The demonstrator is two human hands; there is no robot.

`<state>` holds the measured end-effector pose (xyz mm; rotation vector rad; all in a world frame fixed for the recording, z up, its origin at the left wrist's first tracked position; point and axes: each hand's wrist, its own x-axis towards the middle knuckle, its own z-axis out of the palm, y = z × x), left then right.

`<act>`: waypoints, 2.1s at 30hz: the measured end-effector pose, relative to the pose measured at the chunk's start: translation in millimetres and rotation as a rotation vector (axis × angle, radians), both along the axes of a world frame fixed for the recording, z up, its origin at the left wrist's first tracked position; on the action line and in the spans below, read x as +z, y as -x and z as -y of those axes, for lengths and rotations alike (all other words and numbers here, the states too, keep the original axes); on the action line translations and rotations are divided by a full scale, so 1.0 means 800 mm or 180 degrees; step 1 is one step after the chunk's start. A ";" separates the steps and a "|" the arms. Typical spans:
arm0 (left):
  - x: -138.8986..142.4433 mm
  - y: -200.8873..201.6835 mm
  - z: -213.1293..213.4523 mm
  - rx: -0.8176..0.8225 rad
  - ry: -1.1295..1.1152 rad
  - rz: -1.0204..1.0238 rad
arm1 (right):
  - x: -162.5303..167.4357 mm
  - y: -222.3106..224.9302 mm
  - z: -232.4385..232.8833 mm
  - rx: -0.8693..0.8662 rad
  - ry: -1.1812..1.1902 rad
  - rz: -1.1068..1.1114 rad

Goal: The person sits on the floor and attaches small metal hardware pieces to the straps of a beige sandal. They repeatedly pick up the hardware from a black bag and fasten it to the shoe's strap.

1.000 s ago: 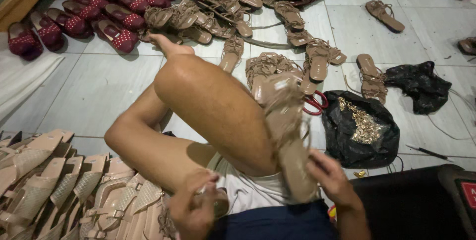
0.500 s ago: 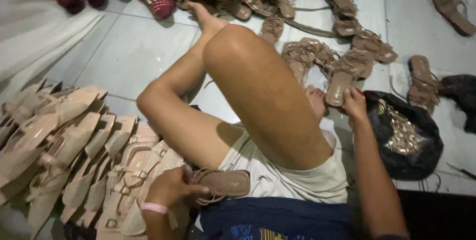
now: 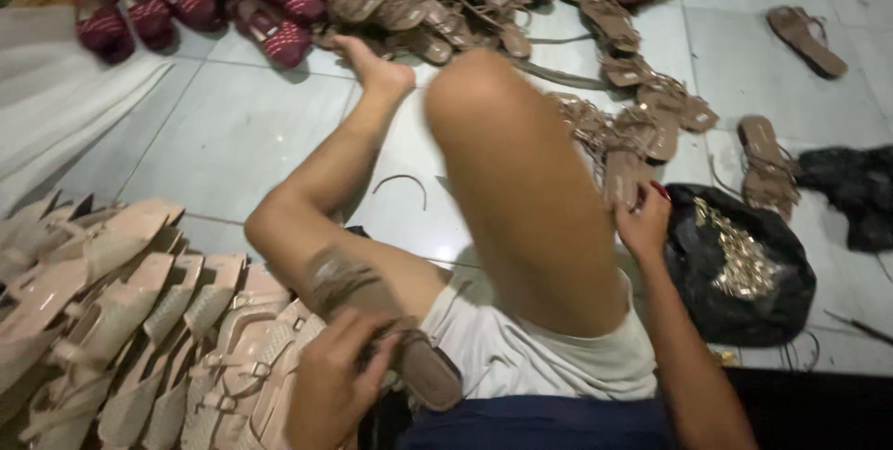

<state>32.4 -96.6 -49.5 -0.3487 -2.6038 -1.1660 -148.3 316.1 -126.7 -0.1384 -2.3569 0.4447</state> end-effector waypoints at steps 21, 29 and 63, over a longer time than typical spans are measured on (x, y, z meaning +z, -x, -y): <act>-0.041 0.052 -0.055 -0.0344 0.0244 0.0199 | 0.108 -0.067 0.083 0.2142 0.2872 -0.0130; -0.038 0.082 -0.045 -0.0244 -0.0480 0.0234 | 0.020 0.025 0.226 0.1235 0.0153 0.2564; -0.057 0.030 0.011 -0.0474 -0.0830 0.0538 | -0.044 0.091 0.233 0.1426 -0.0103 0.1286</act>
